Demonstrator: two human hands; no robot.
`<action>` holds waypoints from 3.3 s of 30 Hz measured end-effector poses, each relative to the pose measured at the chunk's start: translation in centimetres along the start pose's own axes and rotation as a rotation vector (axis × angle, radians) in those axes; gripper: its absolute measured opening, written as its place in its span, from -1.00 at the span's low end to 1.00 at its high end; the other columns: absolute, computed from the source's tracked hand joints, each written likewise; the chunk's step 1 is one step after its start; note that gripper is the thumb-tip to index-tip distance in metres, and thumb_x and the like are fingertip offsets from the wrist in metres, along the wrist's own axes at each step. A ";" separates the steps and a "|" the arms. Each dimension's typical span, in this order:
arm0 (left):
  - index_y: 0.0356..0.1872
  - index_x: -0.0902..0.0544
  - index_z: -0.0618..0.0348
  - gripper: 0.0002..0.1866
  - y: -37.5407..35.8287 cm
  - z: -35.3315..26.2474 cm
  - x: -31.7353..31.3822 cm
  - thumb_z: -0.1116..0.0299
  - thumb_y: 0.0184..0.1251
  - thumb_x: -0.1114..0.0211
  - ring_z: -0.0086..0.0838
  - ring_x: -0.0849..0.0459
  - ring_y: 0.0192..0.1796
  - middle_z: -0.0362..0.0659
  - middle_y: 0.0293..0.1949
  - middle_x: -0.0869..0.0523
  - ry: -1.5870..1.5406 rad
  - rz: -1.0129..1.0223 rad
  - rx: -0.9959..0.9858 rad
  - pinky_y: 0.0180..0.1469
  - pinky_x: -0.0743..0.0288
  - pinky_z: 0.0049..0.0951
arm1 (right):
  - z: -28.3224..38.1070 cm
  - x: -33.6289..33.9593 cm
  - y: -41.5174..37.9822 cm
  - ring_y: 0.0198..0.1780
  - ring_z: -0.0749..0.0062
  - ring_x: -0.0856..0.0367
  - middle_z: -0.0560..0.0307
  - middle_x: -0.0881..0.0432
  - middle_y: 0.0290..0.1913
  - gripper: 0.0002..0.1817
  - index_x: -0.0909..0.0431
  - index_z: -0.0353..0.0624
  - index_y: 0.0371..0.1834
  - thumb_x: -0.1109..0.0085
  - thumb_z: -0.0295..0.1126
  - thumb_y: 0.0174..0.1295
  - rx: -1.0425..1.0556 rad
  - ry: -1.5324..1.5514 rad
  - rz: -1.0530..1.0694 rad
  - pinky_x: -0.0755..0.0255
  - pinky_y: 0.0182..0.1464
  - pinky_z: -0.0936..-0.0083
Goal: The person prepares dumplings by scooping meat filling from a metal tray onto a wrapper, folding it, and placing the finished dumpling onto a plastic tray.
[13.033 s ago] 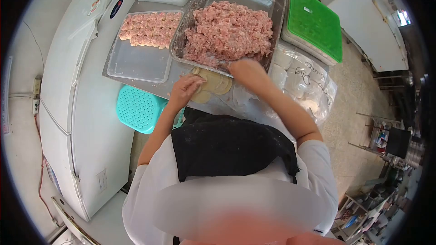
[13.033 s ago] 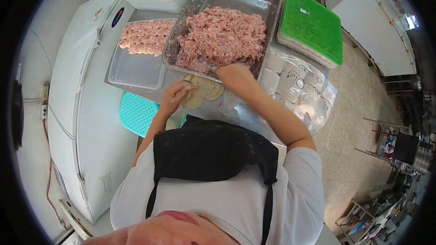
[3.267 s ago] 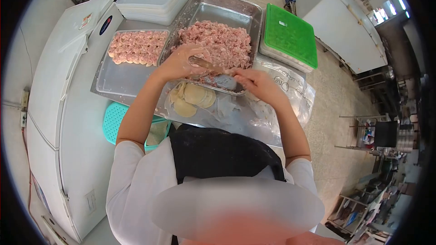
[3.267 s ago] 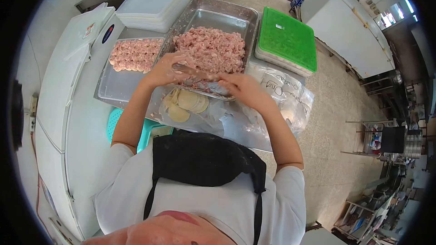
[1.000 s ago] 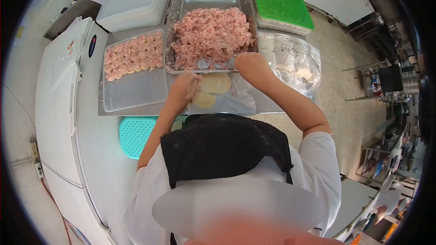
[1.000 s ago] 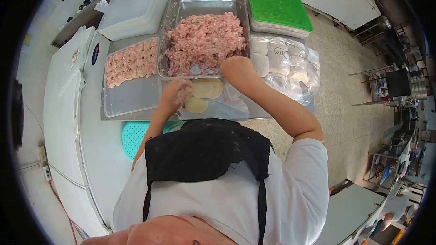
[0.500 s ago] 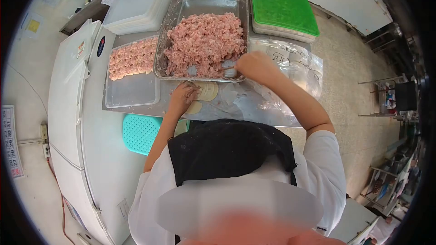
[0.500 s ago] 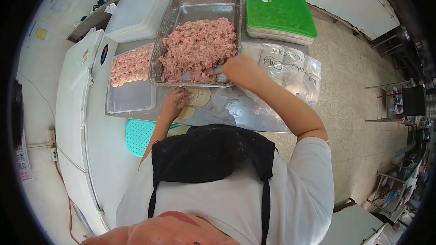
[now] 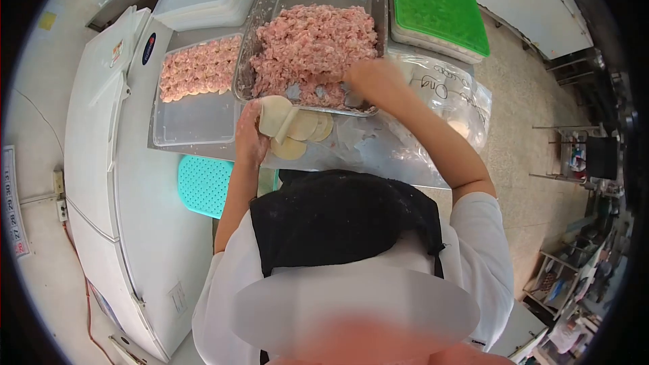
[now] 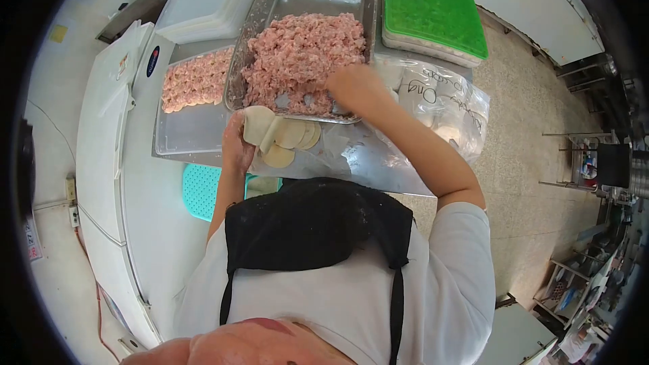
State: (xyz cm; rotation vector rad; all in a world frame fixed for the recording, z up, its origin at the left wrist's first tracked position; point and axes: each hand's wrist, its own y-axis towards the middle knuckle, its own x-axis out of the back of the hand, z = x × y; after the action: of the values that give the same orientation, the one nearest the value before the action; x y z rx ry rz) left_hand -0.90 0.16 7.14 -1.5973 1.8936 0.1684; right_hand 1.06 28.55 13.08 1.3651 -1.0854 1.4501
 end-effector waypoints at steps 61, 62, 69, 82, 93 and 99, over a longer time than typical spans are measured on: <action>0.19 -0.45 0.34 -0.55 5.5 -7.0 0.9 0.19 0.46 -0.10 -0.27 -0.58 0.14 0.03 0.12 -0.58 -0.042 0.170 0.077 0.18 -0.48 -0.23 | 8.3 1.0 3.1 -0.47 0.53 -0.44 0.29 -0.51 -0.54 -0.64 -0.63 -0.27 -0.20 -0.06 -0.14 0.40 -0.352 1.336 -0.161 -0.40 -0.33 0.46; 0.22 -0.39 0.36 -0.45 6.1 -7.0 -1.2 0.06 0.47 -0.04 -0.22 -0.55 0.18 0.05 0.16 -0.54 -0.189 0.231 0.091 0.23 -0.43 -0.16 | 8.4 1.6 3.3 -0.45 0.60 -0.43 0.35 -0.51 -0.51 -0.63 -0.63 -0.28 -0.14 -0.07 -0.14 0.40 -0.474 1.477 -0.144 -0.41 -0.32 0.50; 0.20 -0.38 0.33 -0.23 10.7 -5.2 -3.8 -0.28 0.42 0.18 -0.17 -0.56 0.04 0.02 -0.02 -0.56 -0.640 0.537 0.112 0.21 -0.41 -0.09 | 5.8 1.0 1.2 -0.29 0.14 -0.62 0.03 -0.64 -0.31 -0.71 -0.61 -0.19 -0.03 -0.09 -0.25 0.34 -0.172 0.580 -0.359 -0.48 -0.22 0.28; -0.03 -0.51 0.21 -0.43 10.6 -1.9 -7.6 -0.18 0.42 0.04 -0.42 -0.56 -0.28 -0.25 -0.41 -0.51 -0.611 0.357 0.064 0.16 -0.50 -0.09 | 2.8 3.0 -2.3 -0.29 -0.06 -0.60 -0.06 -0.58 -0.29 -0.73 -0.52 -0.12 0.01 -0.06 -0.27 0.33 -0.096 0.284 -0.215 -0.49 -0.25 0.13; 0.31 -0.34 0.12 -0.30 5.8 -5.3 -10.9 0.57 0.06 -0.32 -0.30 -0.55 0.20 -0.06 0.23 -0.48 0.802 0.401 -0.508 0.26 -0.39 -0.33 | -3.6 6.4 -4.2 -0.22 0.03 -0.65 -0.18 -0.66 -0.29 -0.65 -0.57 -0.22 0.03 0.02 -0.19 0.41 -0.194 1.072 0.051 -0.47 -0.14 0.32; 0.04 -0.59 0.08 -0.49 5.9 -7.9 -12.2 0.42 -0.05 -0.45 -0.32 -0.56 0.18 -0.10 0.06 -0.63 1.158 0.675 -0.437 0.23 -0.37 -0.29 | -3.6 2.7 -3.4 -0.21 0.02 -0.66 -0.18 -0.67 -0.22 -0.65 -0.57 -0.20 0.05 -0.04 -0.19 0.38 0.084 0.977 -0.053 -0.49 -0.15 0.33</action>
State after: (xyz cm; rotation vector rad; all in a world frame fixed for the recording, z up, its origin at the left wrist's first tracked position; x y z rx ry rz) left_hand -8.82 8.04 18.16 -1.3086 3.4689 -0.1159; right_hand 3.28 33.02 15.79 0.5566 -0.3444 1.8158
